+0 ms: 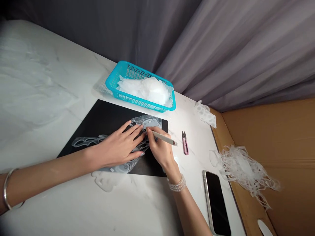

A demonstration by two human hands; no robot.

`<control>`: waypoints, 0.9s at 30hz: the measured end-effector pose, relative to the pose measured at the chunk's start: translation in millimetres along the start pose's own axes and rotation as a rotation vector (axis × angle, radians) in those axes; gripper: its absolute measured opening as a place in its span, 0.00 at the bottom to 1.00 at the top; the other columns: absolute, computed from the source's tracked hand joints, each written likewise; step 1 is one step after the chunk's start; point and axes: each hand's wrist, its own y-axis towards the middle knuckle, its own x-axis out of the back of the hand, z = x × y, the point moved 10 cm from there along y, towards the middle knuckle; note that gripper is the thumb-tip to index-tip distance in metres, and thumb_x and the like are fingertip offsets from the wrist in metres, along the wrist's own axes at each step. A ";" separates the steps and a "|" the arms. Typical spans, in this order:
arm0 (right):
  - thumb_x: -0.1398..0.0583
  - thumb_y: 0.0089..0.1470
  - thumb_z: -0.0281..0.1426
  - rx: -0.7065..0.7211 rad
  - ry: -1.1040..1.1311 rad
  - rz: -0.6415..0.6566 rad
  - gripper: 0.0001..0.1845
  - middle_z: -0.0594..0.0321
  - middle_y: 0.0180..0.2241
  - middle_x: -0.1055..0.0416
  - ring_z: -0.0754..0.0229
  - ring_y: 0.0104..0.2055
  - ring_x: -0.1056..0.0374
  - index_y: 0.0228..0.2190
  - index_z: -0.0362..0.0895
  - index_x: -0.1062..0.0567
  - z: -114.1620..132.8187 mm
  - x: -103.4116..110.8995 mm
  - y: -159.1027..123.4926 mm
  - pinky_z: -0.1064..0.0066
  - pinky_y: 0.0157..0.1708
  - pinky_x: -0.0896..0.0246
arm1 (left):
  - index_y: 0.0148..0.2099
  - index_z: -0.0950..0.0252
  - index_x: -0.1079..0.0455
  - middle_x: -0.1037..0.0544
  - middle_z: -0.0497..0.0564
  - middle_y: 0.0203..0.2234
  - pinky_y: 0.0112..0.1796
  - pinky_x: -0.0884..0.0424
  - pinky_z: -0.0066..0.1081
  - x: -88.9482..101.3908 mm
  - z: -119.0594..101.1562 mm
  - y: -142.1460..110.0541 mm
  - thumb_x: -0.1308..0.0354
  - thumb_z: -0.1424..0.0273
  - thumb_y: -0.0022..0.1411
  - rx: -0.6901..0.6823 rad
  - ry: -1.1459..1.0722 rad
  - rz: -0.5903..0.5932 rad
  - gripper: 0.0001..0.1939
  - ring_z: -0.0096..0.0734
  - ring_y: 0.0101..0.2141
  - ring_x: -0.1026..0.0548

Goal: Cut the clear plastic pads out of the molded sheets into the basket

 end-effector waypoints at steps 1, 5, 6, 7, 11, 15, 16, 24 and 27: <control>0.44 0.64 0.40 0.007 -0.022 -0.002 0.14 0.58 0.39 0.21 0.53 0.40 0.25 0.39 0.47 0.21 2.0 0.3 0.6 0.62 0.40 0.33 | 0.64 0.74 0.37 0.34 0.69 0.62 0.62 0.48 0.55 0.1 0.2 -0.2 0.58 0.55 0.72 0.001 0.010 0.000 0.31 0.54 0.64 0.39; 0.46 0.65 0.37 0.045 -0.111 -0.002 0.13 0.56 0.38 0.21 0.54 0.38 0.25 0.39 0.46 0.23 13.0 -2.4 2.5 0.62 0.38 0.33 | 0.65 0.76 0.38 0.34 0.71 0.62 0.62 0.49 0.56 -2.0 -0.2 -0.7 0.59 0.55 0.73 -0.001 0.034 0.027 0.32 0.56 0.64 0.39; 0.46 0.65 0.36 0.061 -0.138 0.001 0.13 0.56 0.37 0.21 0.54 0.37 0.26 0.38 0.45 0.23 16.5 -3.8 2.9 0.63 0.38 0.34 | 0.65 0.76 0.38 0.34 0.71 0.62 0.62 0.49 0.56 -1.6 -0.6 -0.5 0.58 0.55 0.72 -0.002 0.038 0.031 0.32 0.56 0.64 0.39; 0.46 0.65 0.35 0.079 -0.168 0.002 0.13 0.56 0.36 0.21 0.55 0.36 0.26 0.37 0.45 0.23 20.1 -4.9 3.2 0.63 0.37 0.34 | 0.64 0.75 0.37 0.34 0.71 0.62 0.62 0.49 0.56 -0.9 -1.1 -0.2 0.58 0.55 0.72 -0.002 0.041 0.034 0.32 0.56 0.64 0.39; 0.47 0.64 0.30 0.136 -0.282 0.015 0.12 0.57 0.33 0.23 0.58 0.31 0.29 0.35 0.44 0.24 31.2 -7.5 -0.1 0.66 0.34 0.36 | 0.64 0.73 0.36 0.35 0.68 0.62 0.62 0.48 0.56 0.4 -2.6 2.0 0.58 0.55 0.72 0.002 0.063 0.081 0.31 0.54 0.64 0.39; 0.47 0.63 0.27 0.168 -0.355 0.011 0.12 0.56 0.31 0.25 0.59 0.31 0.30 0.34 0.42 0.24 35.1 -1.4 -14.8 0.67 0.32 0.37 | 0.65 0.74 0.38 0.36 0.70 0.63 0.62 0.48 0.55 0.7 -1.8 2.6 0.59 0.55 0.73 0.023 0.097 0.086 0.31 0.57 0.63 0.38; 0.47 0.63 0.27 0.175 -0.360 0.005 0.11 0.56 0.31 0.25 0.59 0.31 0.29 0.34 0.42 0.24 35.6 0.9 -19.2 0.68 0.32 0.37 | 0.65 0.75 0.38 0.36 0.71 0.63 0.61 0.48 0.55 1.0 -1.9 2.3 0.59 0.55 0.73 0.024 0.103 0.073 0.32 0.57 0.63 0.37; 0.47 0.65 0.27 0.251 -0.357 -0.038 0.11 0.55 0.35 0.24 0.58 0.35 0.28 0.37 0.42 0.24 36.7 1.7 -27.6 0.66 0.37 0.32 | 0.62 0.76 0.35 0.33 0.69 0.61 0.61 0.47 0.55 5.6 -3.0 -1.7 0.60 0.58 0.73 -0.001 0.095 0.013 0.29 0.56 0.62 0.37; 0.47 0.66 0.28 0.291 -0.333 -0.060 0.11 0.55 0.36 0.24 0.57 0.37 0.27 0.40 0.43 0.24 33.9 0.5 -25.0 0.65 0.38 0.30 | 0.60 0.75 0.32 0.29 0.65 0.58 0.62 0.47 0.54 9.6 -4.3 -1.4 0.59 0.60 0.73 -0.030 0.058 -0.012 0.27 0.52 0.60 0.36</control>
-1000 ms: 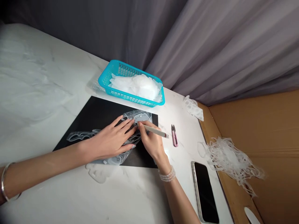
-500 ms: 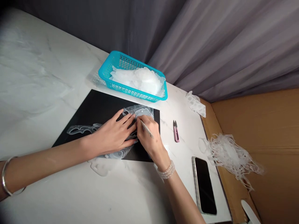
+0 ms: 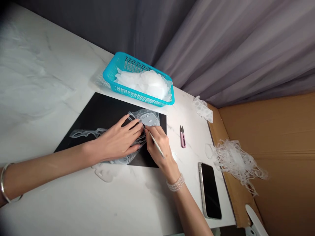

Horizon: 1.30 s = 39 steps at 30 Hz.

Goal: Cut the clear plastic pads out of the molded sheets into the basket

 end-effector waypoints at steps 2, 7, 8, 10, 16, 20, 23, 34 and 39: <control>0.47 0.66 0.29 0.030 0.004 -0.009 0.11 0.53 0.39 0.24 0.56 0.40 0.26 0.41 0.43 0.24 -1.9 -2.0 0.0 0.63 0.41 0.29 | 0.60 0.74 0.32 0.28 0.64 0.57 0.62 0.47 0.53 -0.6 -1.0 0.1 0.59 0.61 0.73 -0.021 -0.032 -0.004 0.26 0.49 0.59 0.35; 0.48 0.67 0.29 0.088 -0.036 0.069 0.14 0.47 0.53 0.28 0.50 0.55 0.30 0.50 0.42 0.27 -3.8 -14.9 1.7 0.53 0.53 0.31 | 0.60 0.77 0.33 0.28 0.66 0.57 0.63 0.49 0.52 -7.1 -3.5 -0.7 0.59 0.62 0.73 -0.064 -0.073 -0.010 0.27 0.51 0.61 0.36; 0.49 0.67 0.29 0.098 -0.049 0.101 0.16 0.46 0.54 0.28 0.49 0.57 0.32 0.52 0.41 0.28 -3.4 -18.3 2.9 0.52 0.55 0.32 | 0.60 0.78 0.33 0.28 0.66 0.57 0.63 0.49 0.52 -8.1 -2.9 -0.5 0.59 0.62 0.73 -0.061 -0.081 -0.010 0.27 0.51 0.61 0.36; 0.51 0.67 0.27 0.115 -0.066 0.162 0.18 0.45 0.54 0.29 0.48 0.59 0.33 0.55 0.41 0.30 -2.5 -23.0 5.5 0.51 0.56 0.33 | 0.59 0.77 0.33 0.27 0.66 0.56 0.63 0.51 0.52 -9.0 -1.3 0.4 0.58 0.62 0.72 -0.053 -0.111 -0.013 0.26 0.51 0.60 0.35; 0.50 0.64 0.22 0.232 -0.042 0.310 0.23 0.47 0.53 0.28 0.48 0.60 0.35 0.58 0.42 0.31 5.0 -24.1 8.7 0.52 0.57 0.34 | 0.58 0.72 0.31 0.24 0.60 0.52 0.64 0.53 0.52 -12.2 3.0 3.7 0.58 0.61 0.72 -0.051 -0.191 -0.013 0.24 0.47 0.56 0.32; 0.50 0.65 0.23 0.131 0.155 0.268 0.22 0.53 0.50 0.25 0.52 0.54 0.29 0.55 0.46 0.27 -4.6 -16.5 16.5 0.57 0.53 0.31 | 0.60 0.71 0.33 0.24 0.61 0.53 0.64 0.55 0.52 -13.3 3.8 3.7 0.57 0.61 0.72 -0.071 -0.179 -0.018 0.25 0.46 0.57 0.32; 0.47 0.66 0.29 -0.074 0.340 0.202 0.16 0.57 0.45 0.21 0.55 0.44 0.24 0.48 0.47 0.22 -34.6 -10.9 24.2 0.59 0.46 0.27 | 0.61 0.71 0.34 0.26 0.62 0.55 0.64 0.55 0.51 -11.5 3.5 3.0 0.57 0.61 0.72 -0.087 -0.165 -0.028 0.25 0.47 0.58 0.33; 0.41 0.61 0.36 -0.472 0.800 -0.142 0.11 0.59 0.34 0.18 0.57 0.39 0.21 0.38 0.48 0.19 -172.1 96.6 -6.7 0.66 0.43 0.28 | 0.55 0.69 0.29 0.23 0.60 0.51 0.63 0.54 0.53 -2.0 6.2 7.2 0.54 0.61 0.70 -0.080 -0.262 -0.019 0.22 0.47 0.56 0.31; 0.41 0.63 0.34 -0.441 0.702 -0.261 0.10 0.58 0.41 0.19 0.52 0.45 0.22 0.42 0.50 0.20 -95.7 87.1 -29.6 0.58 0.44 0.24 | 0.46 0.65 0.24 0.21 0.56 0.46 0.56 0.38 0.47 22.3 32.6 17.9 0.58 0.59 0.71 0.161 -0.752 -0.042 0.23 0.43 0.51 0.28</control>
